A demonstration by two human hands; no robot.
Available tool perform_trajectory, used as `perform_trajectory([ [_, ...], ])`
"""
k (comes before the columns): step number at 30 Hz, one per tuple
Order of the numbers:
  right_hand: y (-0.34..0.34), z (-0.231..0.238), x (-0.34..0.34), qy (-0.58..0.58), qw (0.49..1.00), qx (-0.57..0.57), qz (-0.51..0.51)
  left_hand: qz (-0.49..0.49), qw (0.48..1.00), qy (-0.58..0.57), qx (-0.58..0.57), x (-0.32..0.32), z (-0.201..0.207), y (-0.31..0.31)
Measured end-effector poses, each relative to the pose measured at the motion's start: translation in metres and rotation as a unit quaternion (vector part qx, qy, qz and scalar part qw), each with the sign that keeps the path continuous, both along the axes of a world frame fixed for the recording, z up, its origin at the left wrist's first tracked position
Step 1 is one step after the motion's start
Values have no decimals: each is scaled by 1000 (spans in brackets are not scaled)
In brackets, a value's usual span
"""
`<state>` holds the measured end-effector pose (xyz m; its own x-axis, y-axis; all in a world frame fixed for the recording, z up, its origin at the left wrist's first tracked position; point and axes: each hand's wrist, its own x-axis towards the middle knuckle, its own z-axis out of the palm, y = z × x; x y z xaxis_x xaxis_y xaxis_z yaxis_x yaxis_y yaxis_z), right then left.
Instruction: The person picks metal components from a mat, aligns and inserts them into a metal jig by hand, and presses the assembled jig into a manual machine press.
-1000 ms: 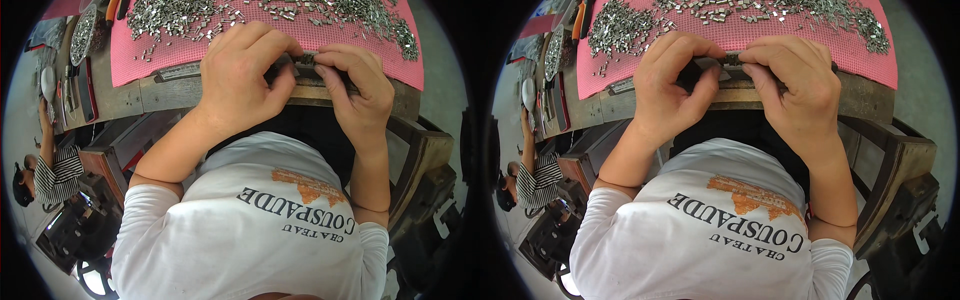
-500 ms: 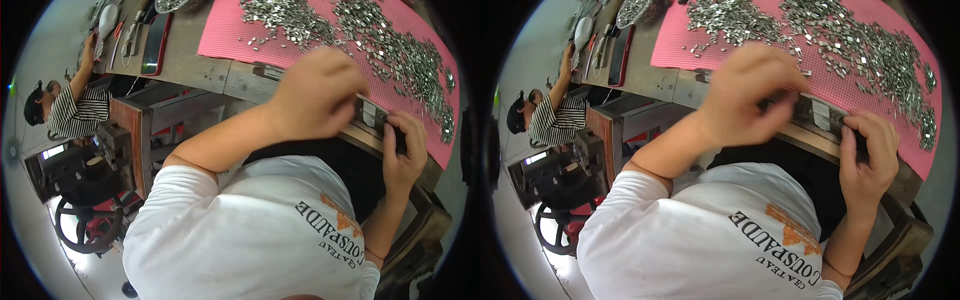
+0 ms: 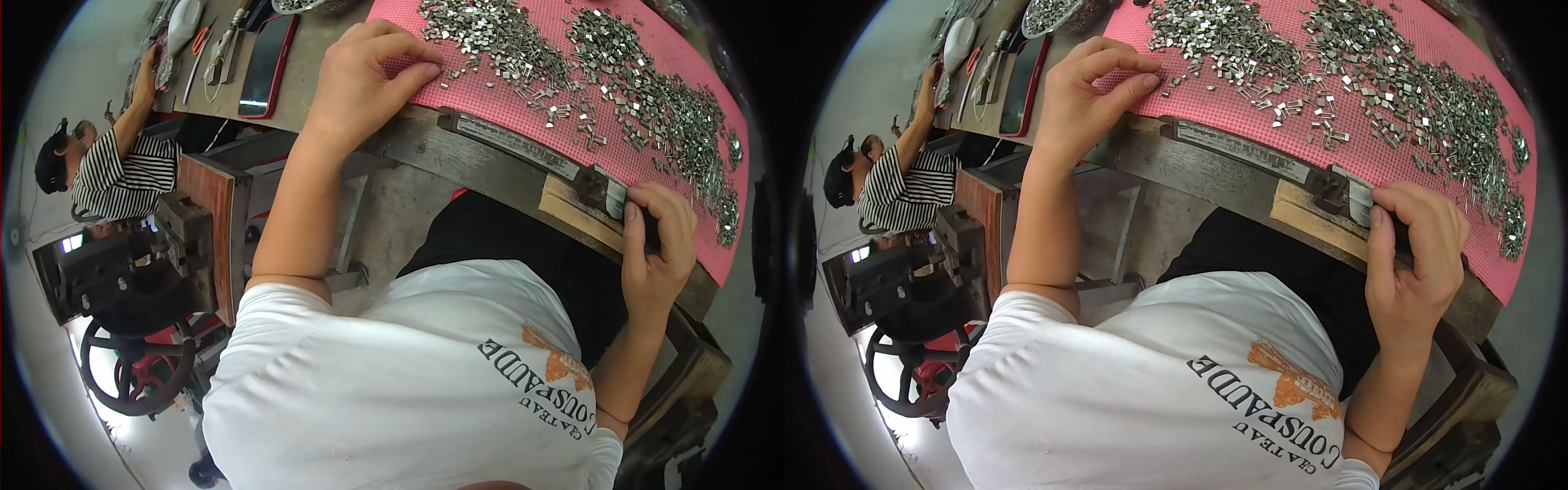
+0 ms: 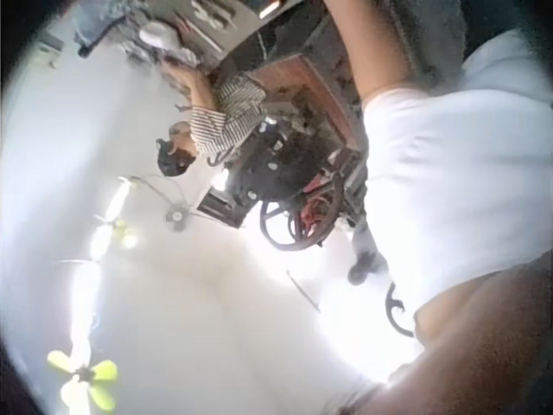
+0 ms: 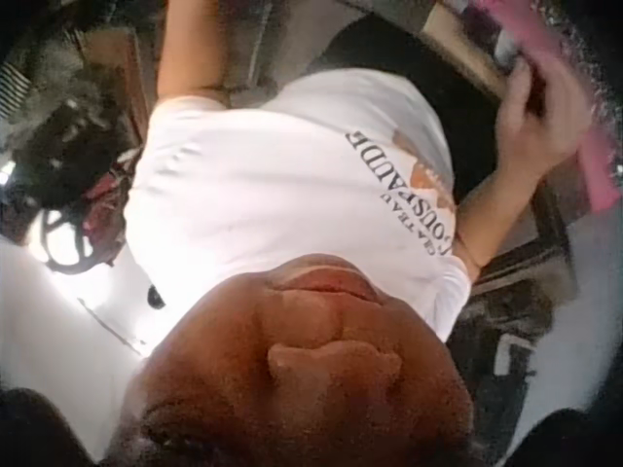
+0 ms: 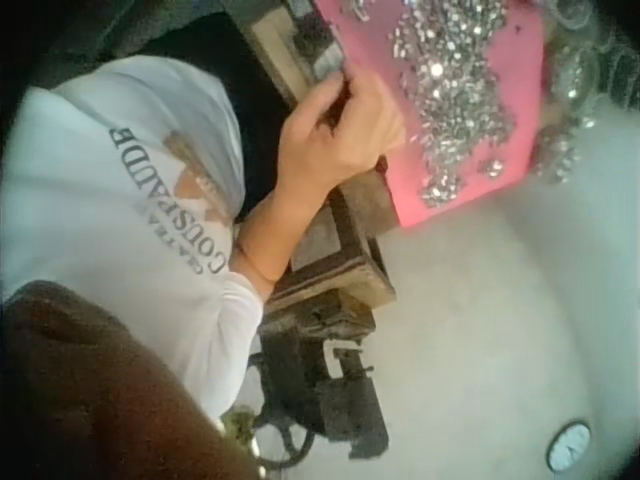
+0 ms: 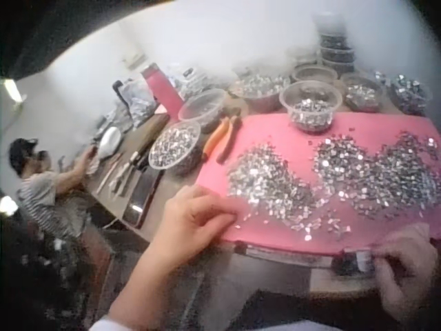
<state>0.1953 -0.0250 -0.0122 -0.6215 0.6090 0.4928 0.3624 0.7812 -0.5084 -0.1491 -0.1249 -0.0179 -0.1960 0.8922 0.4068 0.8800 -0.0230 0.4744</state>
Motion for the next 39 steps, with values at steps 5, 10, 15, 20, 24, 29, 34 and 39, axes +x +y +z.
perform_trajectory([
  [5,-2,3,-1,-20,1000,17,-6,-36,997,64,33,-5,-2,1],
  [10,0,1,0,-29,999,26,-10,-73,992,95,36,-7,-6,6],
  [15,-2,2,-4,-41,998,37,-15,-48,991,124,21,3,-17,6],
  [20,1,1,-20,-35,997,61,-11,50,995,80,14,15,-22,6],
  [24,8,-8,-37,-33,998,56,-2,78,990,117,-13,14,-18,5],
  [29,23,-8,-55,-70,993,91,34,99,987,125,12,18,-23,4],
  [34,24,1,-65,-117,988,98,35,21,988,125,90,11,-26,9],
  [39,19,13,-73,-158,981,101,39,-12,991,117,65,7,-22,11],
])
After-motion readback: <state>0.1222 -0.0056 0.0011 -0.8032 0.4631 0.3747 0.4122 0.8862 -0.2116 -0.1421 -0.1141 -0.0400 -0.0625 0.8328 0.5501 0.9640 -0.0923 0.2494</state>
